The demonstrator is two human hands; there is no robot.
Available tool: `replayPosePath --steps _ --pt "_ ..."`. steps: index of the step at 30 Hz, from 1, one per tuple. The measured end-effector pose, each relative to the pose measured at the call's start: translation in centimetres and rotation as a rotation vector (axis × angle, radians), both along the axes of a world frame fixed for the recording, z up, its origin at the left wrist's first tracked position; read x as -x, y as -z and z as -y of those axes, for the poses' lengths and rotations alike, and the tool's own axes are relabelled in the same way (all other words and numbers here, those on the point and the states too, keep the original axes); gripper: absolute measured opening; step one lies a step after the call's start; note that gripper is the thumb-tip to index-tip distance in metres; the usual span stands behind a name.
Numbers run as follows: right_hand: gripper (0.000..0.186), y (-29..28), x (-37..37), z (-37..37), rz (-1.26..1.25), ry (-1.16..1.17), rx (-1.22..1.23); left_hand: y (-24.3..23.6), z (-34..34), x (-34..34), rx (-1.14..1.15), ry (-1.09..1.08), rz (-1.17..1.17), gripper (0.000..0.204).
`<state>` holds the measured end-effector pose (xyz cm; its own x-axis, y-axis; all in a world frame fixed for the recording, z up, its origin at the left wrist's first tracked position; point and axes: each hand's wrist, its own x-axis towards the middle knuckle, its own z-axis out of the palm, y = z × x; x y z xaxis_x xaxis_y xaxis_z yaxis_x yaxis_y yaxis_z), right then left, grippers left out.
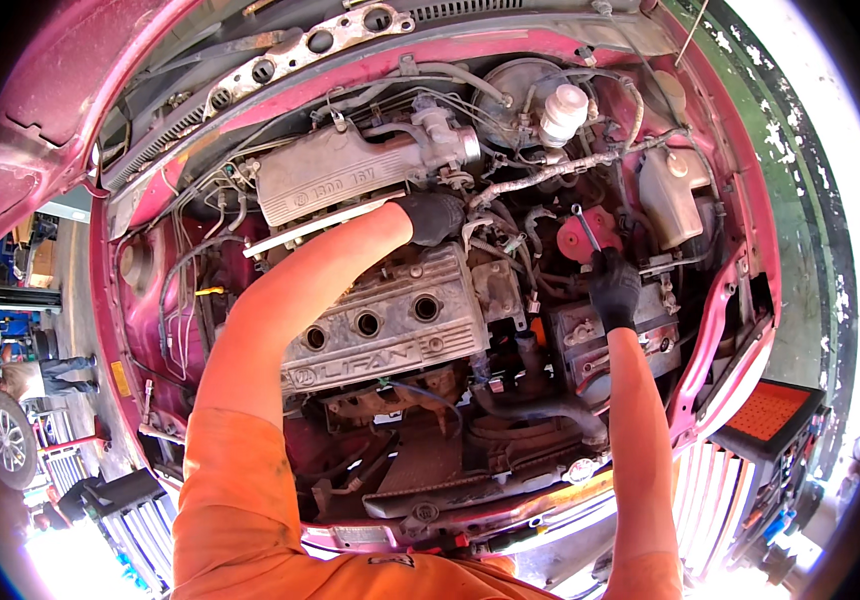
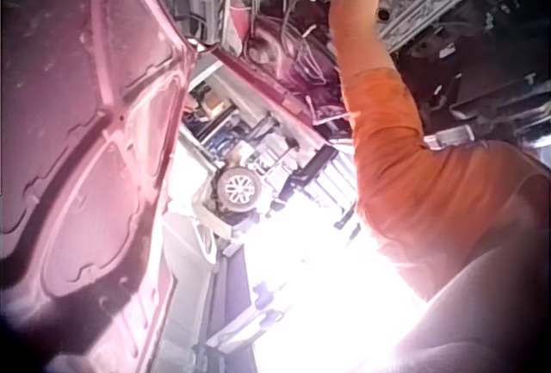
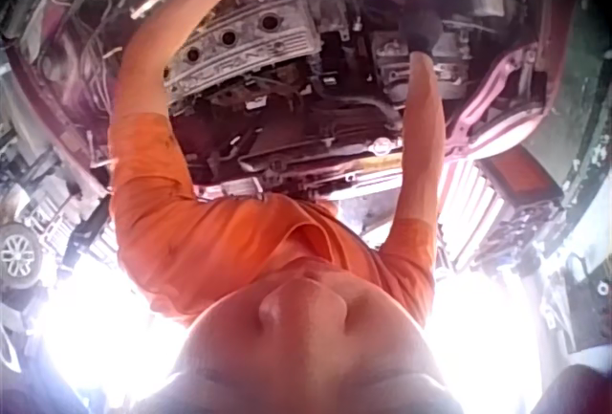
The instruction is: The person unscrews bolts on the fuel rail and engine component using a wrench, then removes small parts and places them aside while working under the hood of a car.
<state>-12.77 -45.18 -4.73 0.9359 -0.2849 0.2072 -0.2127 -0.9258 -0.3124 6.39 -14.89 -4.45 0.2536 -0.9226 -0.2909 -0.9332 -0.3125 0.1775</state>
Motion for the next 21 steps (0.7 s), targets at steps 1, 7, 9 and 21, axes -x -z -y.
replayPosePath --steps 1,7,9,21 --pt "0.015 0.2 -0.1 0.1 0.001 -0.026 0.029 -0.5 0.1 0.2 -0.028 -0.017 0.038 0.022" --pt "0.013 0.2 0.2 1.3 0.165 -0.098 0.019 -7.7 -2.4 4.1 0.511 -0.356 -0.145 0.021" --pt "0.017 3.1 0.7 4.5 0.396 -0.145 0.053 -10.9 -4.4 6.3 0.827 -0.679 -0.608 0.017" --pt "0.019 -10.8 -1.5 -24.3 0.064 -0.891 -0.127 -6.1 -12.0 15.7 1.695 -1.383 -1.668 0.018"
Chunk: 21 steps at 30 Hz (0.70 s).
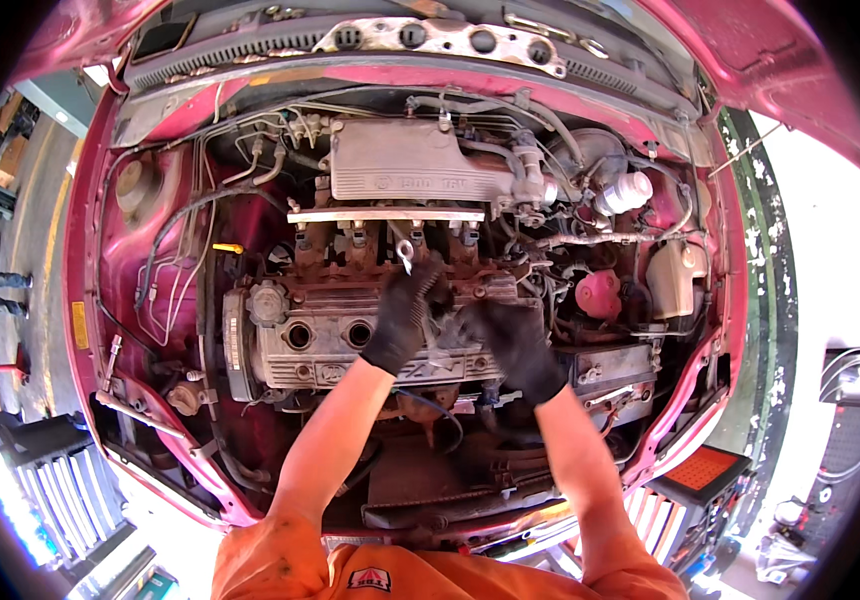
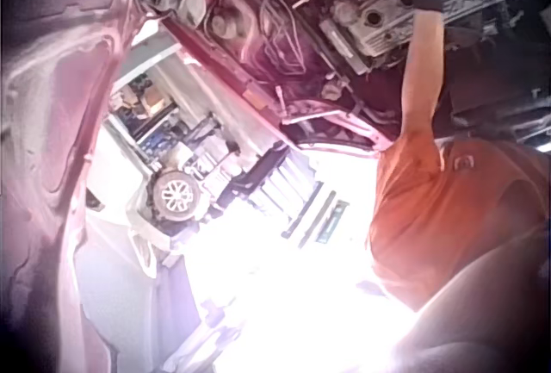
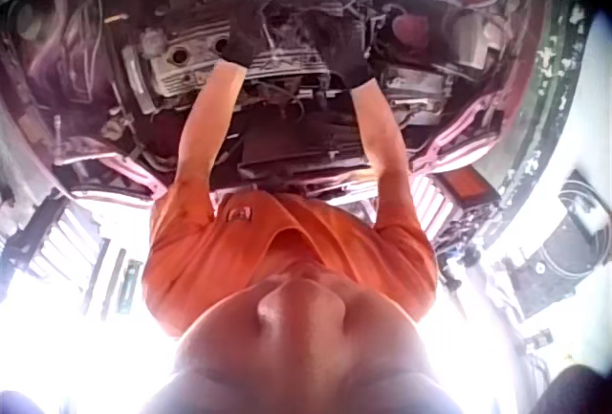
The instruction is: The person unscrews bolts on the fuel rail and engine component using a wrench, then removes small parts and places them aside while working under the hood of a car.
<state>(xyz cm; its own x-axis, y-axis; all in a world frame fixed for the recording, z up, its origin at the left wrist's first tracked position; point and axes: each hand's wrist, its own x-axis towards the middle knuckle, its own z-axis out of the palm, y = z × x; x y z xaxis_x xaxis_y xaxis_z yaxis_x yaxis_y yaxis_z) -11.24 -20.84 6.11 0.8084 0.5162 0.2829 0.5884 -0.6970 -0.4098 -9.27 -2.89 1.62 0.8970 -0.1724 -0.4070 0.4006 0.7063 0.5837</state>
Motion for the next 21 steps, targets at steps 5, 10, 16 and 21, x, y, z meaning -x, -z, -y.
replayPosePath --steps 5,10,16,21 --pt "0.021 8.2 -12.6 6.7 0.006 -0.121 0.484 -0.3 -3.5 -2.0 0.136 -0.032 0.159 0.028" --pt "0.023 8.6 -17.1 1.1 -0.380 -0.475 1.257 1.4 -5.3 -1.8 0.259 -0.072 0.147 0.028" --pt "0.027 11.9 -19.2 4.8 -1.007 -0.039 1.001 2.2 -5.2 -2.4 0.316 -0.065 0.055 0.022" --pt "0.025 13.1 -20.6 4.5 -0.936 -0.205 1.159 2.4 -5.4 -2.6 0.264 -0.055 0.009 0.031"
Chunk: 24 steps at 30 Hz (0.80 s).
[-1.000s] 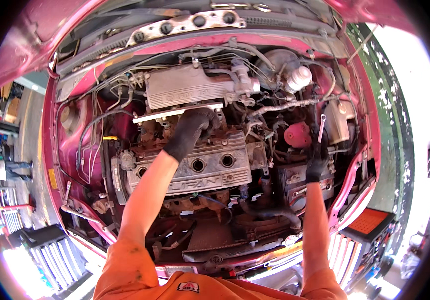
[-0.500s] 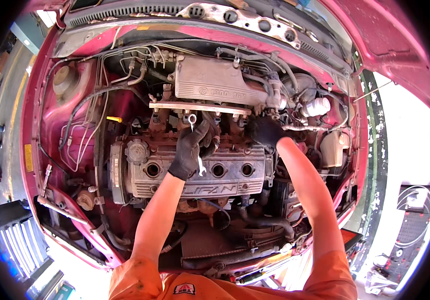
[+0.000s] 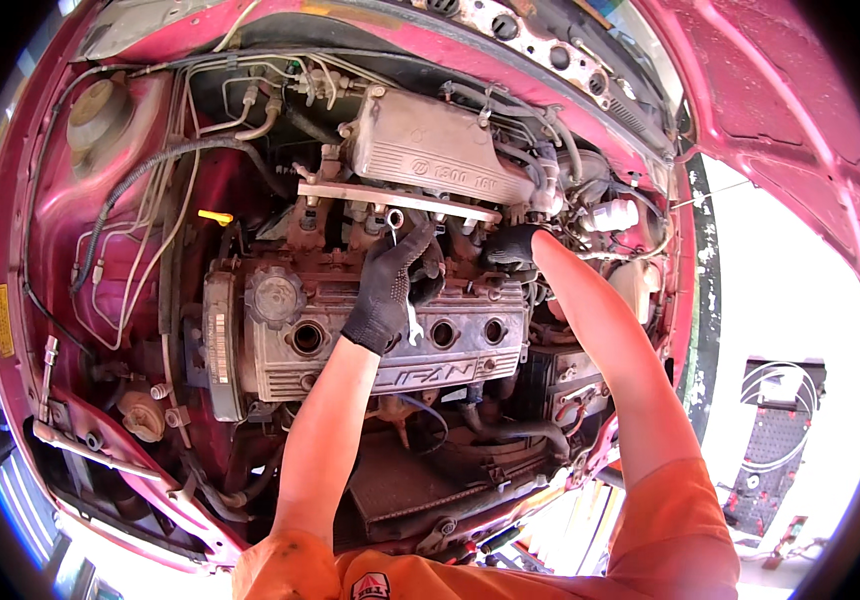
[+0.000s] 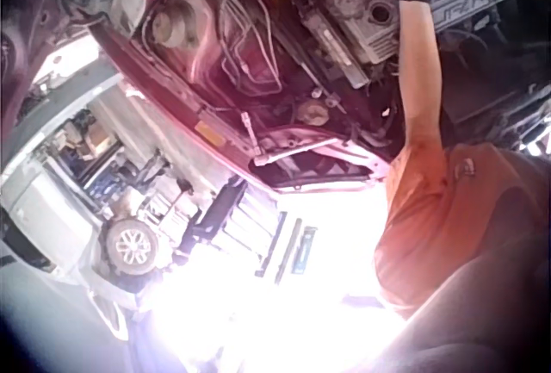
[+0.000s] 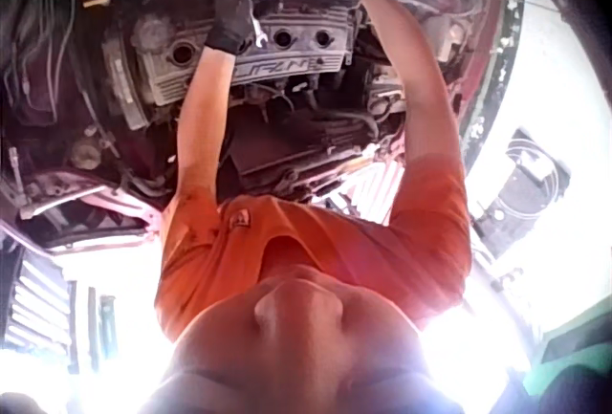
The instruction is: The person unscrews bolts on the fuel rail and engine component using a wrench, then removes small parts and places them aside while working under the hood of a car.
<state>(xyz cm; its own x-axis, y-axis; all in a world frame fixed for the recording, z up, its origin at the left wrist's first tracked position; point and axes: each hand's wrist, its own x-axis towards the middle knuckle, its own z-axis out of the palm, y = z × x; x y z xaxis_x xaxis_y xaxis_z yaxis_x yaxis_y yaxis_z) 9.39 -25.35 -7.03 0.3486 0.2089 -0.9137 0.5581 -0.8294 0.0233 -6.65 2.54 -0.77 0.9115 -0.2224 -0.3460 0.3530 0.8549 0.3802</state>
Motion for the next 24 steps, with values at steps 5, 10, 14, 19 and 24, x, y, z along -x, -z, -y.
replayPosePath --steps 5,10,14,19,24 --pt "0.023 -1.5 0.2 -0.1 0.018 0.102 0.011 -0.3 -0.3 0.2 0.016 0.033 0.009 0.031" --pt "0.021 -3.0 -0.3 -0.2 0.043 -0.436 -0.087 0.0 -0.4 0.1 -0.017 0.051 0.052 0.034" --pt "0.023 -2.2 -0.1 -0.6 -0.018 0.362 0.022 0.5 0.0 -0.1 0.027 0.000 0.060 0.032" --pt "0.031 -3.4 0.6 -2.0 0.050 0.316 -0.019 -0.1 -0.3 0.1 0.039 0.003 0.031 0.028" --pt "0.040 -7.2 3.2 -5.4 0.188 0.327 -0.120 0.0 -0.5 0.3 0.083 -0.008 -0.010 0.024"
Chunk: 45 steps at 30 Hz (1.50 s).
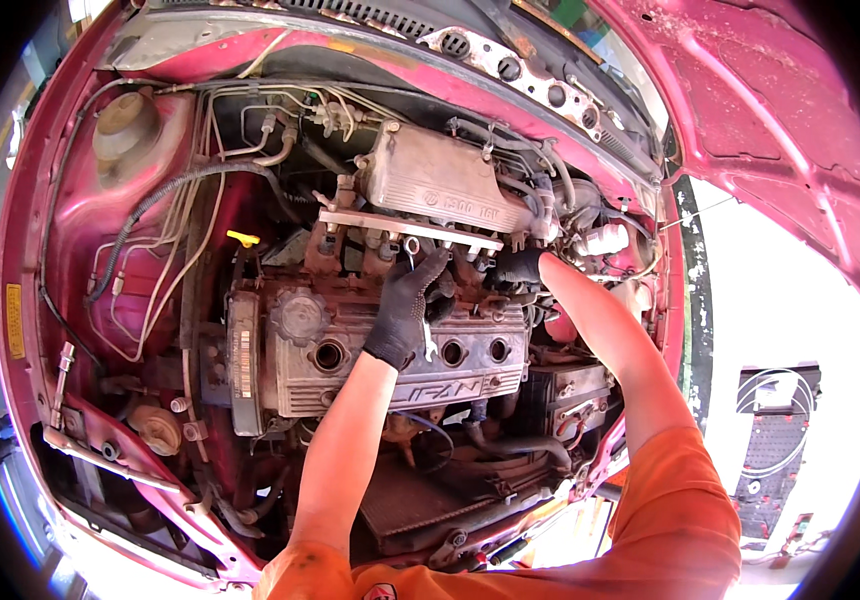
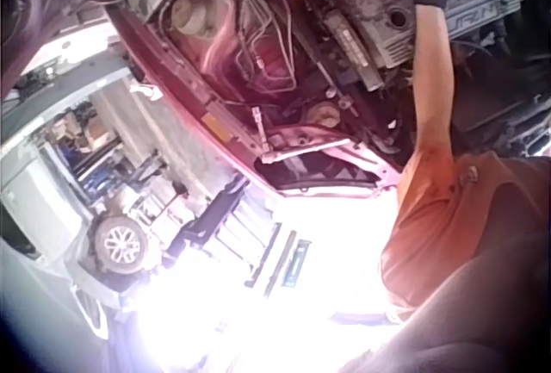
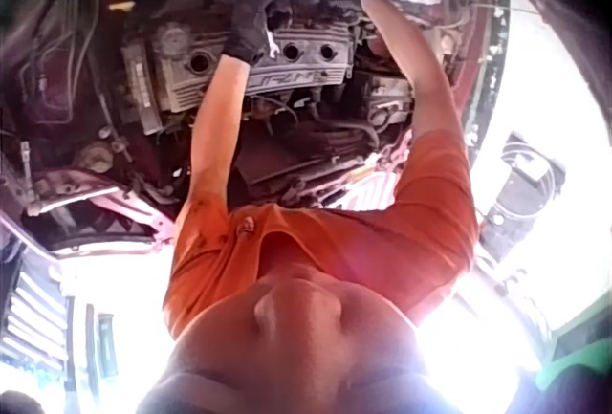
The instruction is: The person unscrews bolts on the fuel rail and engine component using a wrench, then removes small parts and places them aside while working under the hood of a car.
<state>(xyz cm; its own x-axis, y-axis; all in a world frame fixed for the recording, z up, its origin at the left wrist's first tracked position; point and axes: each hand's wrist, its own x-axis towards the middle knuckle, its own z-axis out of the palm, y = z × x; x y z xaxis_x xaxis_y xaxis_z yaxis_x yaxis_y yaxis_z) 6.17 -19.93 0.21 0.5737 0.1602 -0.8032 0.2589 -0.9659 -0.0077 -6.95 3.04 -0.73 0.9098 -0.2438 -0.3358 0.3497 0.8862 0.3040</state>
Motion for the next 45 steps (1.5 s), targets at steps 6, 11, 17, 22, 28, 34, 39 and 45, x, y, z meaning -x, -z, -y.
replayPosePath --steps 6,11,17,22,28,34,39,45 --pt "0.033 0.4 5.8 5.1 0.899 -0.411 -0.474 1.3 1.1 -0.6 0.081 -0.002 0.021 0.029" --pt "0.038 -7.5 11.8 -1.8 1.188 -0.099 -0.714 2.7 1.0 -0.8 0.278 0.152 0.186 0.053" --pt "0.031 -5.5 11.3 -8.7 0.980 -0.559 -0.459 2.8 0.9 -1.2 0.267 0.028 0.229 0.042" --pt "0.036 -4.2 11.5 -7.4 0.975 -0.765 -0.520 5.0 1.3 -1.8 0.489 0.151 0.230 0.049" --pt "0.039 -5.0 10.7 -7.4 0.988 -0.892 -0.625 2.2 0.3 -1.3 0.306 0.165 0.254 0.044" --pt "0.023 -6.6 9.2 -6.2 0.723 -0.708 -0.904 0.9 0.8 -1.0 0.249 0.102 0.234 0.045" --pt "0.020 -8.8 6.6 -2.7 1.090 -0.207 -1.059 -0.6 0.5 -0.4 0.259 0.209 0.237 0.058" --pt "0.012 -16.0 -10.6 10.0 1.523 0.090 -0.827 0.2 1.1 -0.6 0.189 0.228 0.218 0.066"
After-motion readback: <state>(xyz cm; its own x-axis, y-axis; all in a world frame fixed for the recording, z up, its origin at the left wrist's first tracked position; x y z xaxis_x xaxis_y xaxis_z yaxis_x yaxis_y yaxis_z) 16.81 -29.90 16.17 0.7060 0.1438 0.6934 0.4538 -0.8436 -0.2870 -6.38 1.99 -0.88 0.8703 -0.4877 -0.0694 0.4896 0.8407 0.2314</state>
